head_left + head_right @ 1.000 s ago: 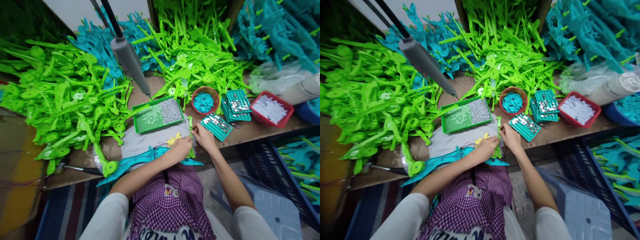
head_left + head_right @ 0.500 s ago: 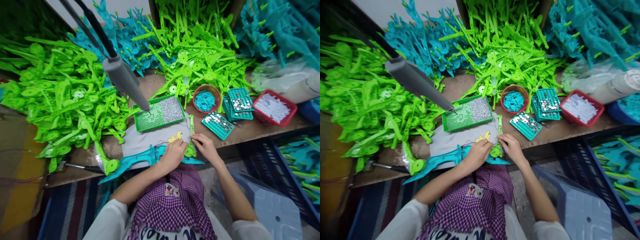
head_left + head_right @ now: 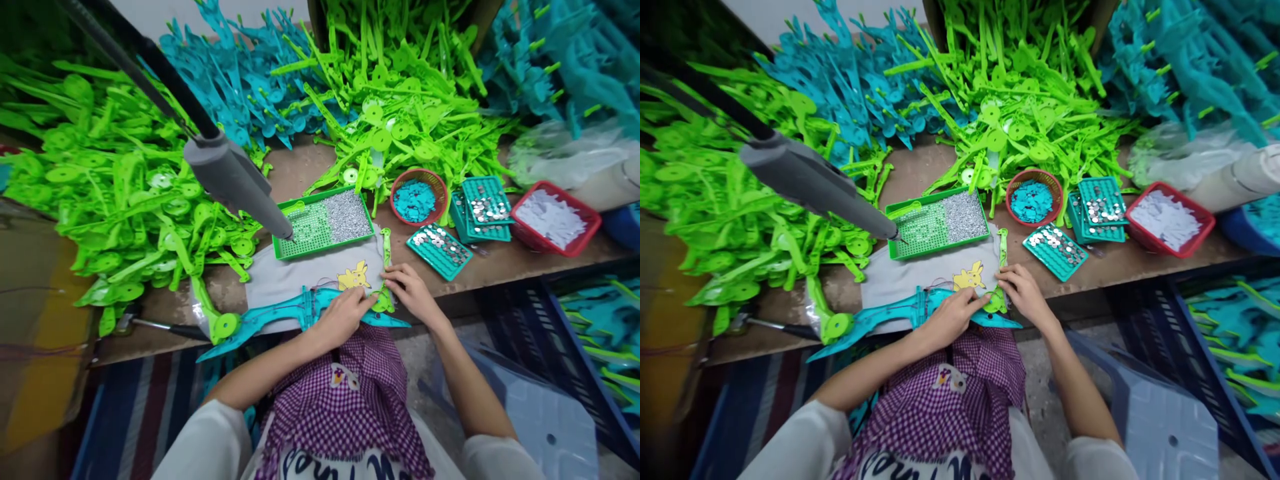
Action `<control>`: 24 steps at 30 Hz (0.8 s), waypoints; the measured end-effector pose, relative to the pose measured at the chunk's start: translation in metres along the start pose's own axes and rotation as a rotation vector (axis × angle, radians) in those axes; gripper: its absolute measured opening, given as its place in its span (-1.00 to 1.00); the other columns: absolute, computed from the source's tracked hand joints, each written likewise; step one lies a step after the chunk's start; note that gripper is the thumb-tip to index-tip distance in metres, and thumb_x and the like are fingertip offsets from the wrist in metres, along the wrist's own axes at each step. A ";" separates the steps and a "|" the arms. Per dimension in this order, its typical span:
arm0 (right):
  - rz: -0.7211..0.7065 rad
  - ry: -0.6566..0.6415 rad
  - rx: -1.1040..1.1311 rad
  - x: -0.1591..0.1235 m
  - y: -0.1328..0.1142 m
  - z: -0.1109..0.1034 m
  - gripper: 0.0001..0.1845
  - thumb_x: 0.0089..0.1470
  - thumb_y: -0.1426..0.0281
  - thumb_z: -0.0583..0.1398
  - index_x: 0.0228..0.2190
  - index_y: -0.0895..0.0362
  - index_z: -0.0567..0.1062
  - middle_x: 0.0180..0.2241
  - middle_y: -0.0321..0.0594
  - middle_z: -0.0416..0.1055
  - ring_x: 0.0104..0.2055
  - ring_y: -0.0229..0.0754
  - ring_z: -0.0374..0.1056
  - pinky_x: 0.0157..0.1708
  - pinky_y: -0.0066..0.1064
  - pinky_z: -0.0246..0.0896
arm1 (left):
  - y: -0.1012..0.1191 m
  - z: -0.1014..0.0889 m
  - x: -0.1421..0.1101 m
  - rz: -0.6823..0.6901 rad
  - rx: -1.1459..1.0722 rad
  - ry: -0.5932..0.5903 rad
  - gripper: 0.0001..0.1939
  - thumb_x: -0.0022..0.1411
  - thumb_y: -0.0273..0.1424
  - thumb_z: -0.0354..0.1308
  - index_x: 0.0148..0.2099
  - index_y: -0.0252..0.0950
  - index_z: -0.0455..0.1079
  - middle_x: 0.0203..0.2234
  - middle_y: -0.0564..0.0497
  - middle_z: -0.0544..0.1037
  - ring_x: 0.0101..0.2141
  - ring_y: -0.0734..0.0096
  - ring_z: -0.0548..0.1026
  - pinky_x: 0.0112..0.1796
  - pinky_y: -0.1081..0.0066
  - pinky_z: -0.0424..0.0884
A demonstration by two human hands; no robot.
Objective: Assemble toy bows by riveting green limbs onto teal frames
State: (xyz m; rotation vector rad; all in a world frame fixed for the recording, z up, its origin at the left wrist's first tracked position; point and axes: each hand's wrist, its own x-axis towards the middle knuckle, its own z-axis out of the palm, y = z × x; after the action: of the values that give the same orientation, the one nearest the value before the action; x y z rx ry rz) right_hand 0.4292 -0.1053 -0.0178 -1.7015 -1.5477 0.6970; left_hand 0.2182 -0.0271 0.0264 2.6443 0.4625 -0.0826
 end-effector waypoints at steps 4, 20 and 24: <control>-0.026 -0.012 -0.016 -0.001 0.000 -0.001 -0.73 0.22 0.35 0.09 -0.10 0.04 0.51 -0.09 -0.11 0.39 0.00 -0.12 0.32 0.01 -0.18 0.27 | -0.003 -0.001 0.003 0.030 0.012 -0.010 -0.55 0.25 -0.65 -0.09 0.16 -0.29 0.23 -0.26 -0.08 0.35 -0.23 0.28 0.37 -0.21 0.33 0.40; -0.038 0.032 -0.328 -0.018 -0.038 -0.002 -0.68 0.23 0.37 0.06 -0.02 0.06 0.46 0.07 -0.10 0.37 0.10 -0.04 0.30 0.03 -0.11 0.27 | 0.001 -0.010 -0.007 -0.017 0.002 -0.107 -0.57 0.23 -0.66 -0.10 0.12 -0.31 0.20 -0.11 -0.13 0.33 -0.15 0.24 0.39 -0.15 0.27 0.41; -0.121 -0.002 -0.319 -0.031 -0.054 0.013 -0.71 0.23 0.40 0.06 -0.06 0.09 0.48 -0.05 -0.12 0.47 -0.01 -0.12 0.39 0.01 -0.21 0.32 | -0.001 -0.012 -0.013 0.012 -0.057 -0.114 -0.52 0.24 -0.66 -0.12 0.18 -0.30 0.15 -0.13 -0.12 0.34 -0.14 0.25 0.39 -0.13 0.26 0.40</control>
State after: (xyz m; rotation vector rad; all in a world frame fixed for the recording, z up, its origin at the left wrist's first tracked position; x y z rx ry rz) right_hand 0.3827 -0.1327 0.0160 -1.8133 -1.8219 0.4051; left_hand 0.2052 -0.0248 0.0379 2.5699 0.4047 -0.2127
